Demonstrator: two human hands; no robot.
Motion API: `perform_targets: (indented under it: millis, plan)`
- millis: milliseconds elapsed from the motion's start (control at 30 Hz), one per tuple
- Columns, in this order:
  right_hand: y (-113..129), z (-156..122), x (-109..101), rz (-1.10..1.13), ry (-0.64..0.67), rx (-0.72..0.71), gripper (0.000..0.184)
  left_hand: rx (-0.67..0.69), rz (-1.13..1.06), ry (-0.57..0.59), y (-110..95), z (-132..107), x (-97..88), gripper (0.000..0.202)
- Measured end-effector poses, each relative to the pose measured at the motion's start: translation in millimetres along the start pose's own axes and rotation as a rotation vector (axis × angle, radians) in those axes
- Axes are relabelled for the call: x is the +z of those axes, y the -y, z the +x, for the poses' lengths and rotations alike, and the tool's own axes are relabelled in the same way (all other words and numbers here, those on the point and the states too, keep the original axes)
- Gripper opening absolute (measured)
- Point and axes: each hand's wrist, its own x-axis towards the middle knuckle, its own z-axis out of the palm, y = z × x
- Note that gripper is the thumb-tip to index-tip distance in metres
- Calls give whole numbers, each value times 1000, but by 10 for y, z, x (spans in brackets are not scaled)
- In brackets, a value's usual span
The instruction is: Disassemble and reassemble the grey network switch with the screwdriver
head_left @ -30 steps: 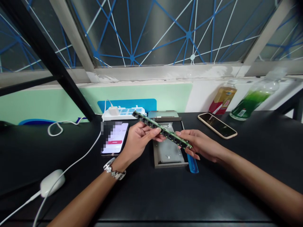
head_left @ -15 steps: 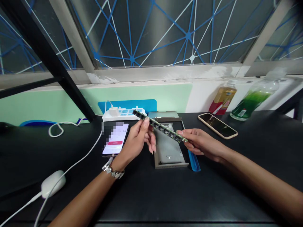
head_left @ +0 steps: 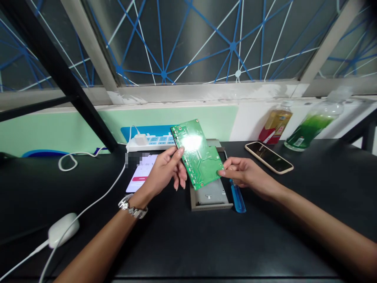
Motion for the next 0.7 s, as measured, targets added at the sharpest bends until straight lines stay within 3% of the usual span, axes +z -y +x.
perform_targets:
  millis: [167, 267, 367, 567, 700]
  plan:
    - [99, -19, -28, 223, 101, 82, 38, 187, 213, 55, -54, -101, 44, 29]
    - [138, -26, -46, 391, 136, 108, 41, 393, 501, 134, -72, -156, 45, 28]
    - [134, -30, -37, 410, 103, 79, 38, 540, 735, 200, -83, -178, 22, 34]
    - [127, -44, 7, 376, 3, 12, 50, 504, 789, 233, -66, -170, 8, 42]
    - [128, -39, -1, 399, -72, -5, 63, 326, 499, 185, -38, -133, 46, 63]
